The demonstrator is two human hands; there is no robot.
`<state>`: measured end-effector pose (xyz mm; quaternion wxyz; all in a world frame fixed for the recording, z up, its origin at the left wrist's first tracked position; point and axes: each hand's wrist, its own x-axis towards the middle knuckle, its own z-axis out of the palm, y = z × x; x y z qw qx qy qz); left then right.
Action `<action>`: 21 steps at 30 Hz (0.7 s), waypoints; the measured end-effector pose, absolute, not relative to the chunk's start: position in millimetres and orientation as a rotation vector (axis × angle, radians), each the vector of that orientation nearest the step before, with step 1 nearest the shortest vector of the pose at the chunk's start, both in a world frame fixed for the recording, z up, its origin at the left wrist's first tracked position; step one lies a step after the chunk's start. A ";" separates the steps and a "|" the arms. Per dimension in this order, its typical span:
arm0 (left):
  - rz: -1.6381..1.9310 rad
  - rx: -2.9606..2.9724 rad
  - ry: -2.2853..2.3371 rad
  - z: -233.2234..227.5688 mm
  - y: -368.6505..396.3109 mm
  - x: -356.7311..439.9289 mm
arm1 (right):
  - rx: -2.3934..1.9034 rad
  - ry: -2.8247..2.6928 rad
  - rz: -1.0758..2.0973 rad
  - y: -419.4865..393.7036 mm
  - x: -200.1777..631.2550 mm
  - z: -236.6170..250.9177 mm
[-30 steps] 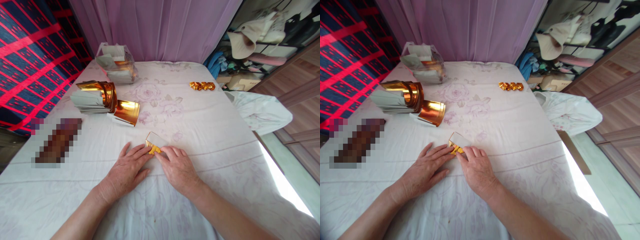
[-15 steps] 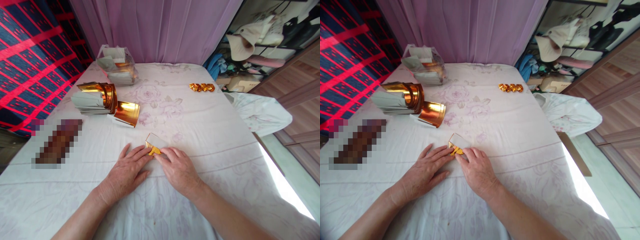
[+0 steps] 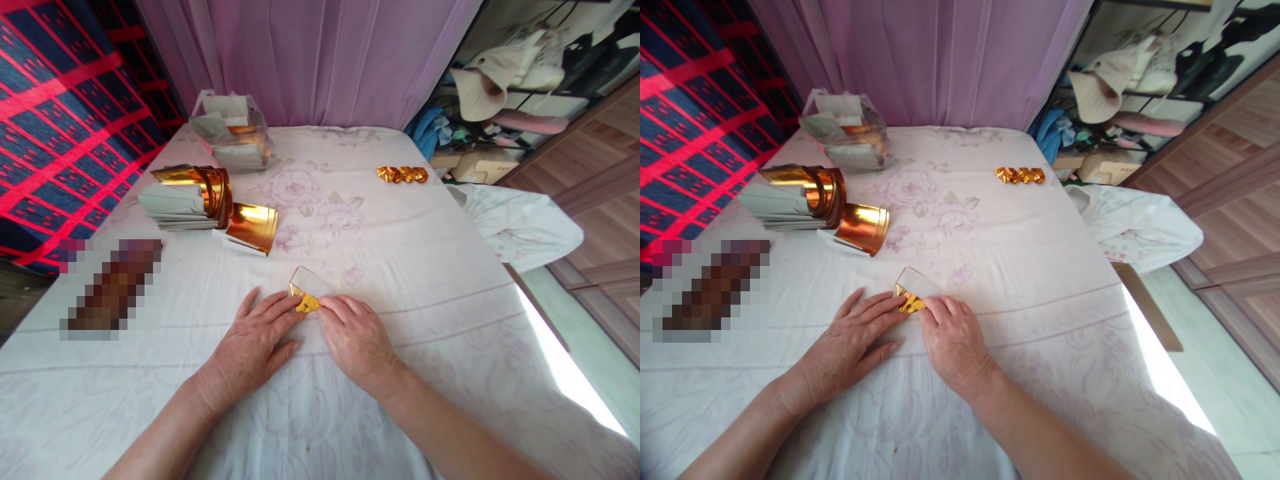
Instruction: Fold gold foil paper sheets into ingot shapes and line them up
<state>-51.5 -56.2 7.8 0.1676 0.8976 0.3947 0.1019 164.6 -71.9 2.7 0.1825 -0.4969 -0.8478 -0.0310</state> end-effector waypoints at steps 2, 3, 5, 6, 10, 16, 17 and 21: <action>0.287 2.552 1.127 7.4 -56.3 -51.4 | -1.409 -2.409 -0.083 -72.2 164.8 3.7; 0.285 2.551 1.130 7.2 -56.3 -51.3 | -1.411 -2.424 -0.084 -72.5 164.8 4.3; 0.285 2.551 1.135 7.0 -56.2 -51.1 | -1.420 -2.455 -0.087 -72.9 164.8 5.4; 0.285 2.553 1.134 7.0 -56.1 -51.1 | -1.426 -2.466 -0.087 -73.0 164.8 5.6; 0.301 2.565 1.122 6.8 -55.5 -51.4 | -1.434 -2.469 -0.094 -72.7 164.4 5.2; 0.284 2.561 1.127 6.4 -55.2 -51.9 | -1.457 -2.462 -0.141 -74.0 162.0 5.0; 0.285 2.561 1.130 6.4 -55.2 -51.8 | -1.458 -2.464 -0.142 -74.5 161.9 4.8; 0.294 2.563 1.129 7.3 -55.4 -51.5 | -1.431 -2.445 -0.128 -76.3 163.0 2.8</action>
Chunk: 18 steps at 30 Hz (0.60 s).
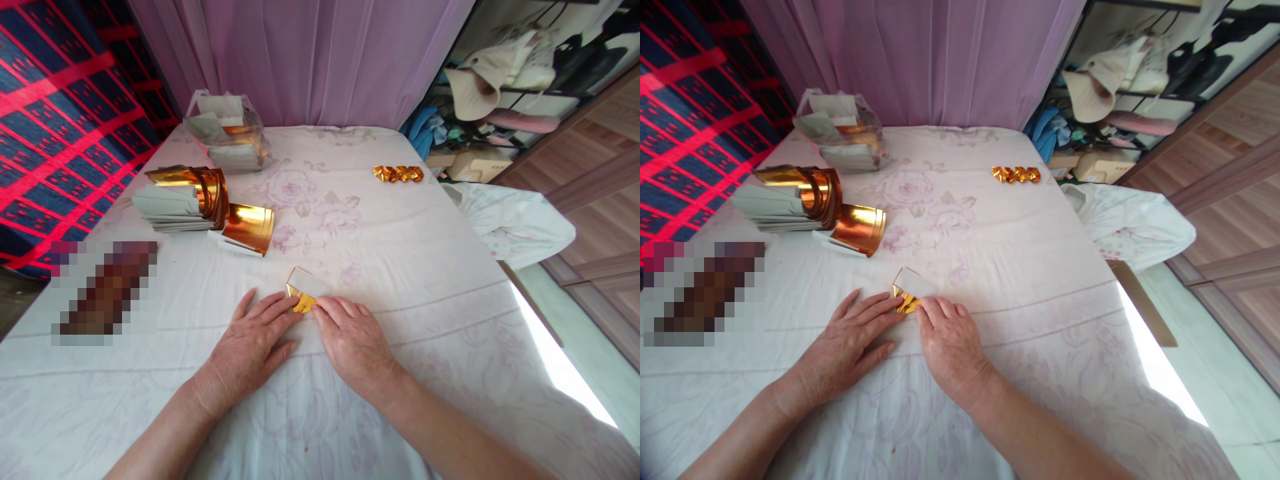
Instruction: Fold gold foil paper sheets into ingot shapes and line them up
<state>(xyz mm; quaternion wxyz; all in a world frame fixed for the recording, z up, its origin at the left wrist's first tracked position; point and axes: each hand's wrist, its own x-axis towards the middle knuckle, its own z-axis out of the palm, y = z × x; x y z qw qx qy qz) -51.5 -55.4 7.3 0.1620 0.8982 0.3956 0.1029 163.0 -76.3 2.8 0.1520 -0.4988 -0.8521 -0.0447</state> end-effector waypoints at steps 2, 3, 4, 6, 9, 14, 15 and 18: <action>0.290 2.562 1.128 7.9 -55.6 -51.4 | -1.410 -2.432 -0.122 -76.6 163.8 1.5; 0.288 2.561 1.129 8.0 -55.8 -51.3 | -1.405 -2.426 -0.120 -76.5 164.0 0.8; 0.288 2.561 1.131 7.9 -56.0 -51.2 | -1.403 -2.422 -0.119 -76.4 164.1 0.2; 0.292 2.561 1.135 7.4 -56.3 -51.0 | -1.405 -2.408 -0.121 -76.2 164.0 -0.9; 0.302 2.559 1.141 7.0 -56.7 -50.6 | -1.412 -2.377 -0.127 -76.0 164.0 -2.2; 0.276 2.534 1.155 8.9 -57.1 -49.5 | -1.431 -2.346 -0.132 -75.8 165.1 -1.5; 0.271 2.532 1.156 9.1 -57.4 -49.4 | -1.432 -2.345 -0.134 -75.5 165.4 -0.7; 0.274 2.546 1.155 8.1 -59.2 -48.5 | -1.422 -2.365 -0.125 -74.5 166.7 1.9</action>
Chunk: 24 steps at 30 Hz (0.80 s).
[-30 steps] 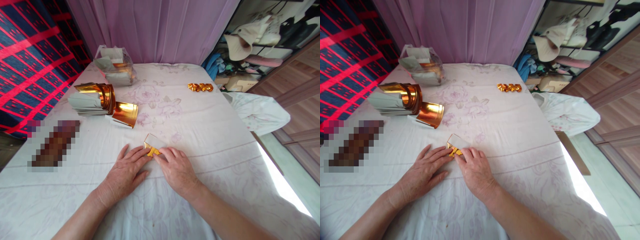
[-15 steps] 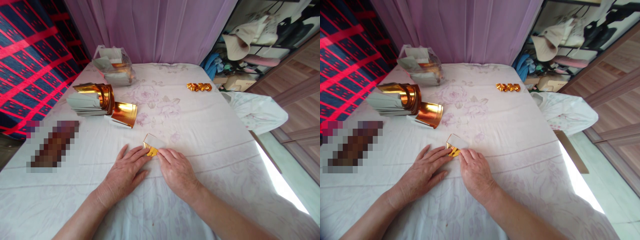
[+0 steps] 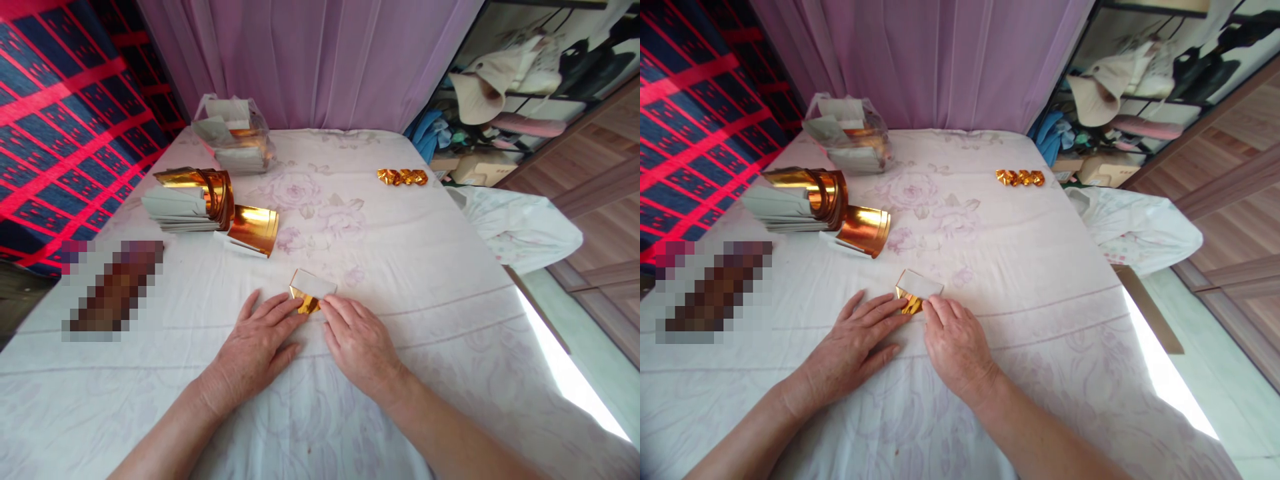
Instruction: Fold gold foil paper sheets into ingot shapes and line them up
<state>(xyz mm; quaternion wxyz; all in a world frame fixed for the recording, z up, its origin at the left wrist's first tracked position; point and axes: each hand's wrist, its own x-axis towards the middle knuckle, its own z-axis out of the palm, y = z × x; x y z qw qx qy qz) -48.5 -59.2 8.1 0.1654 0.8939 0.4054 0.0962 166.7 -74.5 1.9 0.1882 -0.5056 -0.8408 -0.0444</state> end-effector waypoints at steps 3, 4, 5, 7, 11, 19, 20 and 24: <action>0.307 2.583 1.168 5.5 -61.4 -46.0 | -1.405 -2.391 -0.094 -72.8 168.3 2.7; 0.324 2.597 1.172 4.6 -61.9 -44.8 | -1.405 -2.393 -0.084 -72.2 168.7 2.5; 0.345 2.608 1.174 3.8 -62.3 -43.6 | -1.405 -2.394 -0.074 -71.6 169.0 2.2; 0.398 2.620 1.169 2.4 -61.9 -41.5 | -1.408 -2.392 -0.060 -70.4 169.5 1.5; 0.554 2.587 1.266 -0.3 -57.2 -41.9 | -1.405 -2.390 -0.028 -68.7 170.0 0.9; 0.525 2.648 1.372 -6.4 -46.7 -49.7 | -1.409 -2.375 -0.009 -67.9 169.3 0.7; 0.522 2.643 1.373 -6.0 -46.6 -49.3 | -1.412 -2.375 -0.005 -67.9 169.2 0.5; 0.537 2.617 1.382 -2.1 -47.1 -46.7 | -1.409 -2.364 0.014 -67.1 169.7 -0.9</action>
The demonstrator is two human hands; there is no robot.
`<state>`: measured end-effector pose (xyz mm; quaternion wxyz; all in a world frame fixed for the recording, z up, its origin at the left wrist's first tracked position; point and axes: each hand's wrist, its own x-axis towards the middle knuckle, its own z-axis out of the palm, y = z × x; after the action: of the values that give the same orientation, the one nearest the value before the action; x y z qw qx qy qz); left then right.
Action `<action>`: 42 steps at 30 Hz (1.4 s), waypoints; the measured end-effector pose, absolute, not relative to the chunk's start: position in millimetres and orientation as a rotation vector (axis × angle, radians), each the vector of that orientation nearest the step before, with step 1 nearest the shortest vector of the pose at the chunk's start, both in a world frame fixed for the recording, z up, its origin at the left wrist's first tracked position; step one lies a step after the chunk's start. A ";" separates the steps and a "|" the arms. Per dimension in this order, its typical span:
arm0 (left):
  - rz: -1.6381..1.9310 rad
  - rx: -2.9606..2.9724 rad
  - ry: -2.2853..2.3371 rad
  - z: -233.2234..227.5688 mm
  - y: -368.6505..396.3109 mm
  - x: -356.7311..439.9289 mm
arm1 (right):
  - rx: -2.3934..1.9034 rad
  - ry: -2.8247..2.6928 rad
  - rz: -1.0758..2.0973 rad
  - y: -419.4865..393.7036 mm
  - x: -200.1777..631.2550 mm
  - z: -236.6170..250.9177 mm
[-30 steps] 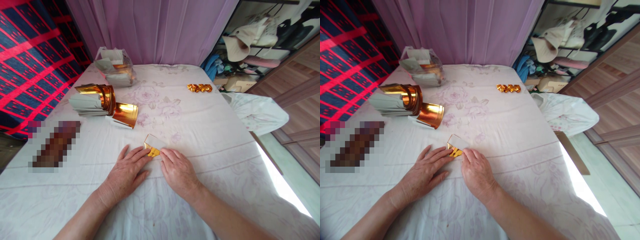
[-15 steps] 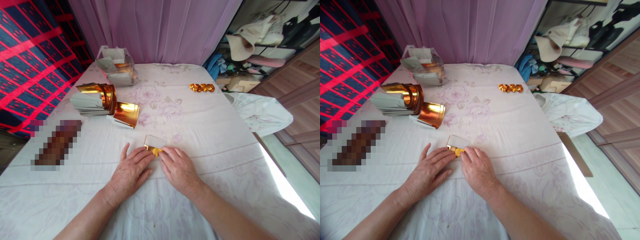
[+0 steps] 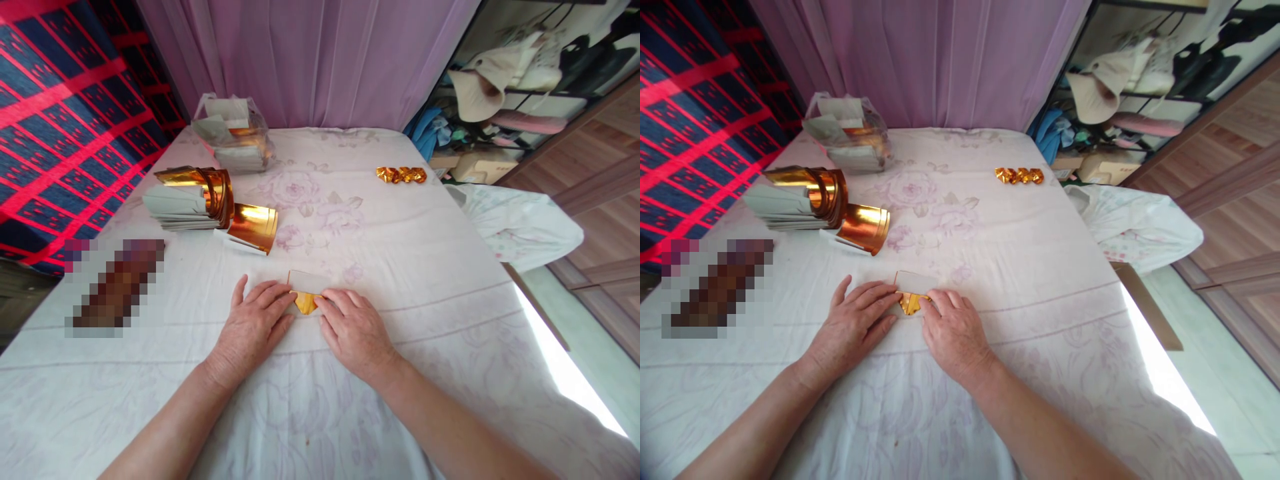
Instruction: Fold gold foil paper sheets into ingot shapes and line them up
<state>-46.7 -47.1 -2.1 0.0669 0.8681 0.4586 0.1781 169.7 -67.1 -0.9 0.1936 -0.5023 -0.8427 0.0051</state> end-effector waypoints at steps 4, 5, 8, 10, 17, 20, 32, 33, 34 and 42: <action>0.543 2.603 1.376 0.1 -46.6 -45.2 | -1.391 -2.360 0.079 -65.5 171.5 -1.1; 0.548 2.602 1.375 0.1 -46.3 -45.0 | -1.388 -2.360 0.102 -65.0 172.0 -0.6; 0.567 2.597 1.375 -0.2 -45.5 -44.6 | -1.378 -2.363 0.167 -63.5 173.1 1.2; 0.582 2.594 1.378 -0.2 -45.2 -44.3 | -1.374 -2.363 0.194 -62.8 173.7 2.0; 0.623 2.609 1.371 0.4 -45.2 -42.8 | -1.372 -2.379 0.193 -62.1 174.2 0.0; 0.605 2.623 1.367 1.3 -44.6 -42.5 | -1.382 -2.382 0.210 -62.2 174.1 0.5; 0.545 2.613 1.412 5.7 -46.3 -38.8 | -1.388 -2.389 0.333 -64.1 173.8 7.6; 0.547 2.622 1.413 5.9 -46.7 -38.3 | -1.390 -2.389 0.322 -64.0 173.6 7.2; 0.547 2.632 1.414 6.1 -47.0 -37.9 | -1.392 -2.391 0.310 -63.9 173.3 6.9; 0.590 2.660 1.415 5.9 -47.5 -38.2 | -1.379 -2.389 0.262 -62.8 173.3 5.2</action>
<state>-38.2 -47.5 5.9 0.0356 0.8659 0.4604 0.1921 173.3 -62.8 5.2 0.1843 -0.4892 -0.8474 0.0929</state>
